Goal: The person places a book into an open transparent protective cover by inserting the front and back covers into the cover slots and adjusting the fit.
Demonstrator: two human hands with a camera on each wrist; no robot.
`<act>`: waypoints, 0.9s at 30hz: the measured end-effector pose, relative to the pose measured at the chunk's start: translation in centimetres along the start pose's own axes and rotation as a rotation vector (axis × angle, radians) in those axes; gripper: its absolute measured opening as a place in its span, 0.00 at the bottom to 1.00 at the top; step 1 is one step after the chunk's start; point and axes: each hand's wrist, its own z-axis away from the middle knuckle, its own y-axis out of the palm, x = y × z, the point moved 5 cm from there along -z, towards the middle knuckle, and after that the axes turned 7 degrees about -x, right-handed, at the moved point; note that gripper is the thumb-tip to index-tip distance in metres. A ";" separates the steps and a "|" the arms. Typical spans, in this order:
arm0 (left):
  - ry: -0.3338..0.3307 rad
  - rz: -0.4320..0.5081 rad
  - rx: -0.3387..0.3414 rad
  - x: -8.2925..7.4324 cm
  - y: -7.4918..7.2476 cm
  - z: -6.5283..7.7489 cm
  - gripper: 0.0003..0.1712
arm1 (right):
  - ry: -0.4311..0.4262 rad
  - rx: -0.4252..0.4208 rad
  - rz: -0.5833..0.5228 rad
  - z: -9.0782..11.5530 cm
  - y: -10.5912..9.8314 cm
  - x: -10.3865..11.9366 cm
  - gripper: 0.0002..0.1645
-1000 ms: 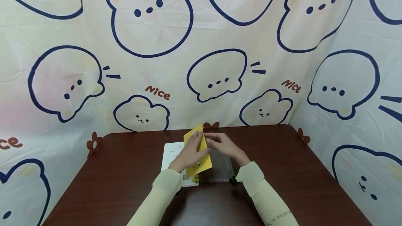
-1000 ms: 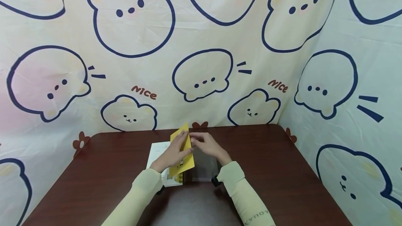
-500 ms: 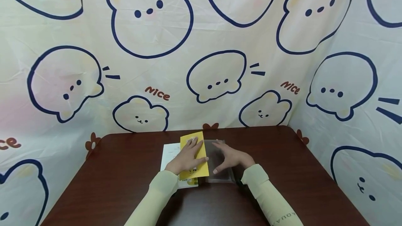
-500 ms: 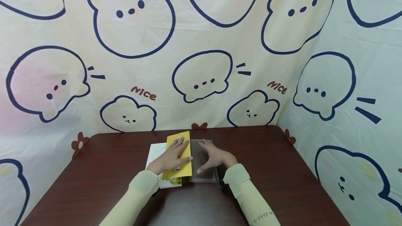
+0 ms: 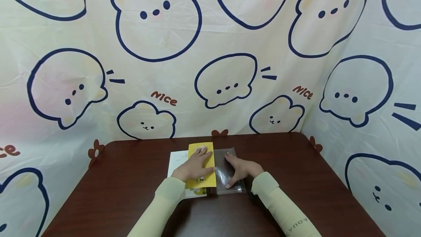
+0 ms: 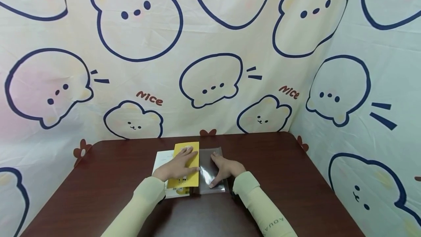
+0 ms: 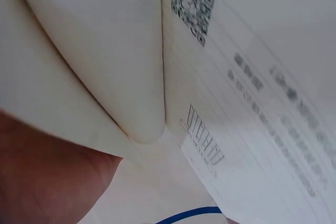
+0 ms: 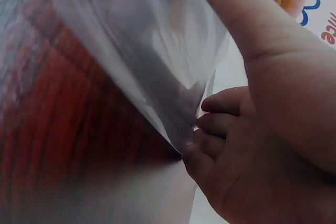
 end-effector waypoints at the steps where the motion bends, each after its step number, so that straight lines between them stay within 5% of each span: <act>1: 0.004 0.007 0.006 0.0 0.0 0.0 0.42 | 0.007 0.001 0.003 0.0 0.0 0.0 0.75; 8: 0.027 0.005 0.045 0.4 0.0 0.0 0.43 | 0.016 -0.005 -0.002 0.2 -0.1 -0.2 0.73; 27: -0.112 -0.346 -0.058 0.2 1.3 -0.6 0.49 | 0.010 -0.013 -0.025 0.2 -0.1 -0.7 0.73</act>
